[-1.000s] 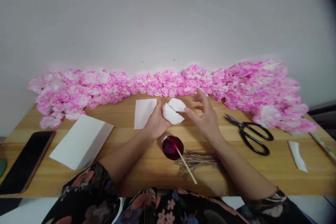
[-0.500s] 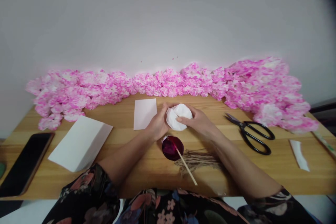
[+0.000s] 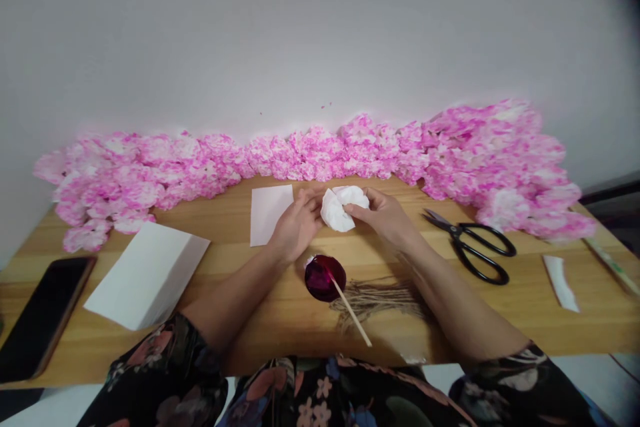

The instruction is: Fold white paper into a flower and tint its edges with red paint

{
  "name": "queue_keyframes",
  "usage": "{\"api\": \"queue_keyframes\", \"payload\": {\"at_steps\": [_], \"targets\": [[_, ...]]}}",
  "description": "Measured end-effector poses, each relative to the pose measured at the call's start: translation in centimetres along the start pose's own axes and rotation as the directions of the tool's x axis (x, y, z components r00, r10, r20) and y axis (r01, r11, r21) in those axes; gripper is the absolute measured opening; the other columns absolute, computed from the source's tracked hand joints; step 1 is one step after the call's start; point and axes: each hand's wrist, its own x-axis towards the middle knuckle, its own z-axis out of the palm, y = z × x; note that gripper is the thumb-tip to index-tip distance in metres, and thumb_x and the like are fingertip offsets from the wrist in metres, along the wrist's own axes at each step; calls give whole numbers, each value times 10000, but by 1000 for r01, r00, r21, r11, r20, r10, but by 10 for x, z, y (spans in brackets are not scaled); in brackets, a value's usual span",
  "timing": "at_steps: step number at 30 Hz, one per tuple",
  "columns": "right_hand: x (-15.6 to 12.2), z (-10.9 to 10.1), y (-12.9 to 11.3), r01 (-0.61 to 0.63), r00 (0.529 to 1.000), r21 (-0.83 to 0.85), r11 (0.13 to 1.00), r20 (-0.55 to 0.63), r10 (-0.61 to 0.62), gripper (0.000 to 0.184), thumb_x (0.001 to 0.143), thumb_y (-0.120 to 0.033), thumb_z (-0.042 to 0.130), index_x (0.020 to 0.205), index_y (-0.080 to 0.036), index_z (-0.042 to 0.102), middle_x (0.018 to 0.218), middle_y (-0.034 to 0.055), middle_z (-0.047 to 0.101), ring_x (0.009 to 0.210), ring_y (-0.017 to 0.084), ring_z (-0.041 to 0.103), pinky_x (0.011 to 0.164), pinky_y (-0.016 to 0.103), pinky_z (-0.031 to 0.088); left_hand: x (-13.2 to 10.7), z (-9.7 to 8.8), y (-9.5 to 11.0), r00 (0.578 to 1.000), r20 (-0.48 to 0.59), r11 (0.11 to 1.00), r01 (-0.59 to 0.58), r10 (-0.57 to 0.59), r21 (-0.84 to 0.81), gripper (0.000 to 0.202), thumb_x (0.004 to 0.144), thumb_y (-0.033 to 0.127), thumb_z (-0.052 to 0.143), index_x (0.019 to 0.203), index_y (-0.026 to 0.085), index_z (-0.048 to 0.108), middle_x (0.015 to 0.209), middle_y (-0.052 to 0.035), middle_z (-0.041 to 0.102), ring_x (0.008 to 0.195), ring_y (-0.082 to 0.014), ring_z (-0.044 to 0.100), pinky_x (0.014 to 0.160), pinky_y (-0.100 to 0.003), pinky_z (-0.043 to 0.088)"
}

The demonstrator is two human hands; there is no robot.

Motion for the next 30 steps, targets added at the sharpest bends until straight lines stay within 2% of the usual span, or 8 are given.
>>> {"api": "queue_keyframes", "payload": {"at_steps": [4,7,12,16,19,22,26,30], "targets": [[4,1,5,-53,998,104,993,-21,56,413,633,-389,754,975,-176,666,900,30,688,744,162,596,698,308,482,0,1,2,1000,-20,1000,12,-12,-18,315,961,382,419,1057,182,642,1029,-95,679,982,-203,636,908,-361,469],[6,0,7,-35,997,31,999,-65,37,386,667,-398,714,980,-177,658,886,34,684,723,165,586,658,305,478,0,-1,3,1000,-15,1000,4,-4,1,306,954,386,435,1058,186,641,1028,-93,674,945,-195,634,870,-353,476],[5,-2,7,82,991,-210,974,-84,-101,313,697,-384,684,923,-169,649,822,20,663,702,164,560,648,300,455,0,-1,4,1000,-3,999,-10,10,31,325,957,396,424,1064,175,636,1016,-99,678,944,-199,634,844,-342,487],[3,-1,6,149,986,-221,964,-42,-162,325,687,-383,708,918,-162,649,815,13,657,712,164,562,666,298,450,-2,1,4,1000,-17,998,-19,20,55,332,967,390,400,1074,173,627,1030,-104,680,1000,-207,631,893,-359,481],[2,0,6,124,991,-182,976,-27,-131,320,703,-375,690,939,-161,665,827,13,667,713,163,566,677,297,455,-2,1,4,1000,-21,997,-22,24,68,332,963,396,407,1077,174,626,1022,-103,681,1010,-209,632,899,-362,484],[2,1,6,97,994,-186,978,-26,-104,276,714,-393,665,860,-159,669,763,5,653,680,159,551,657,287,445,-1,0,3,999,-26,996,-28,30,84,327,946,414,444,1079,178,627,1026,-105,680,1011,-212,632,897,-362,485],[2,3,5,114,986,-368,923,-75,-152,229,718,-390,627,762,-165,637,674,-3,608,618,147,498,589,265,383,0,-3,1,999,-7,995,-37,38,95,321,936,420,466,1067,175,626,1017,-104,681,993,-212,638,887,-363,494],[0,7,7,140,969,-543,828,-95,-226,98,684,-276,574,700,-180,587,612,-11,554,560,138,454,538,260,304,-1,-3,-2,999,37,994,-38,35,101,312,940,403,463,1071,169,622,1046,-107,680,1009,-216,635,877,-358,502]]}}
